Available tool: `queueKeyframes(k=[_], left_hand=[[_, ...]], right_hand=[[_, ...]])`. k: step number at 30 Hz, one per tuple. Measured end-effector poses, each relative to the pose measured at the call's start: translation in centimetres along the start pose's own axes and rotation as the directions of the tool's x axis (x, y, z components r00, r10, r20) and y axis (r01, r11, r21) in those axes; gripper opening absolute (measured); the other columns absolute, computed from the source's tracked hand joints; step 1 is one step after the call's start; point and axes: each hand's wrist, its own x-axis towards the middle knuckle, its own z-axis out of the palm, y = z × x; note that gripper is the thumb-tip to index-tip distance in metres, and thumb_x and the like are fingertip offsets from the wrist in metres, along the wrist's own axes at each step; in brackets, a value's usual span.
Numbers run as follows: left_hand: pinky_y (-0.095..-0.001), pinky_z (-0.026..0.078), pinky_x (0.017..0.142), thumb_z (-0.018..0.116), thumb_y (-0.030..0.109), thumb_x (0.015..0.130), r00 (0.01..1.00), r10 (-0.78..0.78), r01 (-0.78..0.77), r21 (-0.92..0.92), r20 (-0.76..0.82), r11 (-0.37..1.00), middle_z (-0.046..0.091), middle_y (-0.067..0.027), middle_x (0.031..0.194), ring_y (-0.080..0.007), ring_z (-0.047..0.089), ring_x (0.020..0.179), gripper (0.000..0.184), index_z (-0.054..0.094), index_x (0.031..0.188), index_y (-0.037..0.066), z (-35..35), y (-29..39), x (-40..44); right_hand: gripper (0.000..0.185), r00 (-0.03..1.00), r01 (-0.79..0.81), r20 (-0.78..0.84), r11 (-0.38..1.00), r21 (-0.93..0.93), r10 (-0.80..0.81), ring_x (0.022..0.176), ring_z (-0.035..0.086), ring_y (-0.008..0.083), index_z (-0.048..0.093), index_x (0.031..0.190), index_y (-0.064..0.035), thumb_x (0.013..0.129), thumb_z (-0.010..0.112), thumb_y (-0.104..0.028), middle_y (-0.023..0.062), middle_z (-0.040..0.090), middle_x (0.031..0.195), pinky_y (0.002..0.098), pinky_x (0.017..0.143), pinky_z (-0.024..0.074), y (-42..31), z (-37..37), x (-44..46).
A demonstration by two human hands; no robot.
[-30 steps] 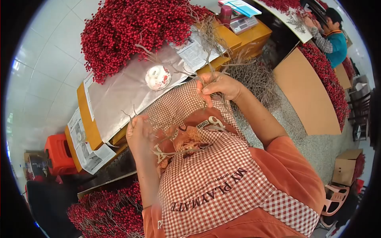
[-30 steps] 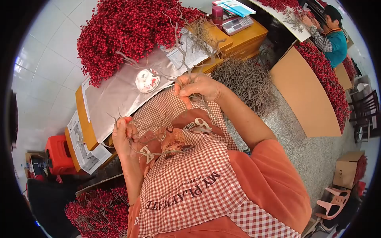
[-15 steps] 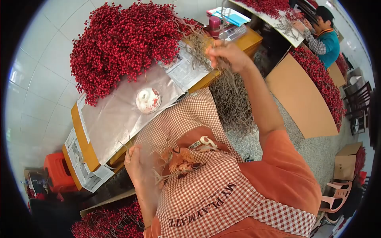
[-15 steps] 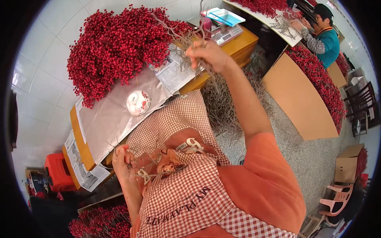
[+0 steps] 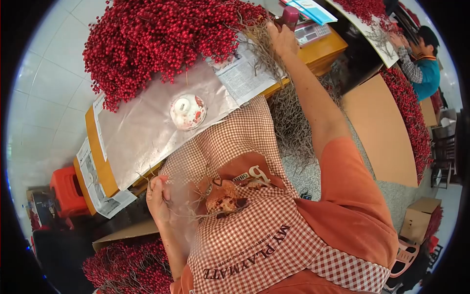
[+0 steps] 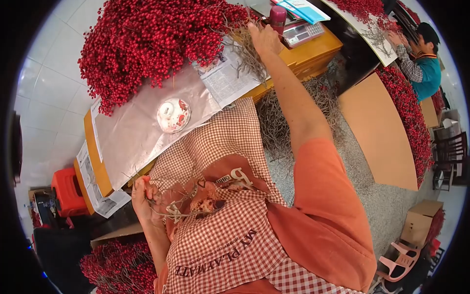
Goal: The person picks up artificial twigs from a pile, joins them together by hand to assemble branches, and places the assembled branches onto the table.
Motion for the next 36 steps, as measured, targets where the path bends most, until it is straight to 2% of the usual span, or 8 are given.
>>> queueKeyframes(k=[6,14,22,25,30,32,34,36], left_hand=[[-0.0205,0.024,0.036,0.055,0.019,0.092,0.999,0.001,-0.001,0.005,-0.042,1.000,0.035,0.0018,0.052,-0.0074,0.032,0.044,0.017,0.058,0.089,0.003,-1.2,-0.9,0.9],[-0.0214,0.024,0.040,0.052,0.025,0.094,0.999,-0.034,0.032,-0.091,-0.023,0.995,0.031,0.0036,0.052,-0.0069,0.028,0.044,0.022,0.058,0.089,0.005,-0.2,0.6,0.5],[-0.0219,0.025,0.040,0.049,0.025,0.095,0.999,-0.022,0.011,-0.235,-0.045,0.972,0.034,0.0029,0.054,-0.0080,0.032,0.047,0.022,0.057,0.090,0.006,-0.7,1.5,-0.7],[-0.0221,0.026,0.040,0.049,0.026,0.095,0.998,-0.017,0.000,-0.245,-0.068,0.969,0.034,0.0027,0.054,-0.0086,0.033,0.048,0.022,0.058,0.089,0.006,-1.0,1.7,-1.2],[-0.0228,0.026,0.040,0.050,0.028,0.095,0.985,0.007,-0.043,-0.203,-0.174,0.978,0.034,0.0025,0.054,-0.0096,0.033,0.048,0.025,0.059,0.089,0.006,-1.8,1.6,-1.2],[-0.0234,0.024,0.040,0.050,0.031,0.095,0.993,0.022,-0.063,-0.355,-0.119,0.933,0.033,0.0024,0.055,-0.0107,0.033,0.050,0.028,0.061,0.089,0.006,-1.8,1.6,-1.1],[-0.0235,0.023,0.041,0.048,0.035,0.095,0.990,0.007,-0.071,-0.444,-0.143,0.893,0.030,0.0021,0.056,-0.0112,0.031,0.051,0.031,0.062,0.090,0.008,-1.9,1.6,-0.6],[-0.0231,0.023,0.041,0.048,0.037,0.094,0.999,0.028,-0.008,-0.513,0.033,0.859,0.030,0.0020,0.056,-0.0108,0.029,0.052,0.033,0.062,0.093,0.007,-2.1,2.3,-0.6]], right_hand=[[0.047,0.989,-0.001,0.145,0.980,-0.198,0.030,0.110,0.054,0.0376,0.059,0.112,-0.0111,0.082,0.058,-0.047,0.0179,0.056,0.118,0.0534,0.087,0.0421,1.2,2.4,1.6],[0.033,0.874,0.395,-0.370,0.905,0.160,-0.316,0.077,0.061,0.0300,0.066,0.080,-0.0089,0.077,0.067,-0.042,0.0060,0.065,0.076,0.0447,0.069,0.0428,0.2,2.3,1.7],[0.035,0.993,-0.098,0.115,0.672,0.734,0.019,0.048,0.054,0.0168,0.063,0.087,0.0026,0.085,0.057,-0.032,0.0091,0.063,0.067,0.0311,0.051,0.0449,3.6,2.1,2.2],[0.033,0.863,-0.386,0.277,0.199,0.901,0.423,0.047,0.055,0.0166,0.063,0.086,0.0031,0.084,0.059,-0.030,0.0110,0.064,0.072,0.0317,0.049,0.0458,4.7,3.4,2.7],[0.032,0.995,0.022,0.088,0.942,0.334,-0.054,0.050,0.059,0.0243,0.062,0.088,0.0007,0.083,0.062,-0.030,0.0119,0.062,0.069,0.0336,0.050,0.0486,3.2,2.5,-2.2],[0.029,0.971,0.234,0.019,0.965,0.119,-0.238,0.053,0.063,0.0240,0.065,0.098,-0.0035,0.086,0.060,-0.029,0.0157,0.063,0.073,0.0305,0.051,0.0509,6.8,5.0,1.9],[0.031,0.560,0.813,0.106,0.519,-0.265,-0.822,0.069,0.068,0.0240,0.065,0.103,-0.0071,0.084,0.061,-0.031,0.0169,0.067,0.085,0.0346,0.063,0.0527,6.3,4.3,2.6],[0.030,0.958,-0.047,0.281,0.945,0.324,-0.049,0.085,0.066,0.0257,0.065,0.106,-0.0109,0.084,0.060,-0.031,0.0153,0.067,0.092,0.0394,0.075,0.0507,2.3,1.5,0.3]])
